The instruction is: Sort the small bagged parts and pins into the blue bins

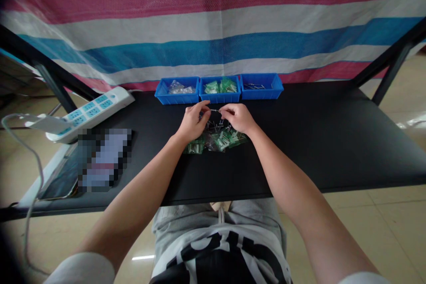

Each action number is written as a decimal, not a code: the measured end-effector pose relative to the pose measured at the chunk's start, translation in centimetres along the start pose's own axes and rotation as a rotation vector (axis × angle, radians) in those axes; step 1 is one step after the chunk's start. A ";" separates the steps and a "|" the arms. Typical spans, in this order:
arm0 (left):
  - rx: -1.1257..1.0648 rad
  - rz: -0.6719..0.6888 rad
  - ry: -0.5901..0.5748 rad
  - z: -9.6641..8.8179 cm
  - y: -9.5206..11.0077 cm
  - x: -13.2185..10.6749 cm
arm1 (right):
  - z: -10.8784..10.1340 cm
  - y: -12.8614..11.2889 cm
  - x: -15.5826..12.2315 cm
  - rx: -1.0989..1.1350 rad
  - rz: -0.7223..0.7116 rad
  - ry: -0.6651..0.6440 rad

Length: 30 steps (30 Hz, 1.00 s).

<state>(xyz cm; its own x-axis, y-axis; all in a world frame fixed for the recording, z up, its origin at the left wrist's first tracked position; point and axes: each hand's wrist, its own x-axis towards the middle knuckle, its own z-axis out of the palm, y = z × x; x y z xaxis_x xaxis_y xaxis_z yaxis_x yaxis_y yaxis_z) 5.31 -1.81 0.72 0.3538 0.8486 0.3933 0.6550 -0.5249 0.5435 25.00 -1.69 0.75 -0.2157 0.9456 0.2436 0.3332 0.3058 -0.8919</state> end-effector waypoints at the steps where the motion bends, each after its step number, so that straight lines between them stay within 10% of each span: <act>1: -0.005 -0.010 -0.003 0.0 -0.1 0.0 | -0.2 0.4 0.2 0.015 0.011 0.045; 11: 0.017 -0.070 -0.112 0.2 0.0 0.0 | -4.2 3.0 2.1 0.364 0.431 0.748; 15: 0.044 -0.080 -0.159 0.4 0.0 0.0 | -5.1 3.7 2.2 0.321 0.411 0.817; 22: 0.078 -0.086 -0.188 0.3 0.2 0.1 | -6.0 5.4 1.9 -0.389 0.169 0.865; 30: 0.092 -0.053 -0.194 0.4 -0.1 0.0 | -6.0 5.8 1.9 -0.489 0.160 0.817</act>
<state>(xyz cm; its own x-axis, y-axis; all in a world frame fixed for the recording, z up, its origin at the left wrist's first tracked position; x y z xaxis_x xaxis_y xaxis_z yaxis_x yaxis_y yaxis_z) 5.50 -1.69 0.42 0.4334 0.8762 0.2108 0.7314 -0.4786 0.4858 32.05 2.52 -1.70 0.5090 0.7090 0.4881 0.6888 0.0045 -0.7249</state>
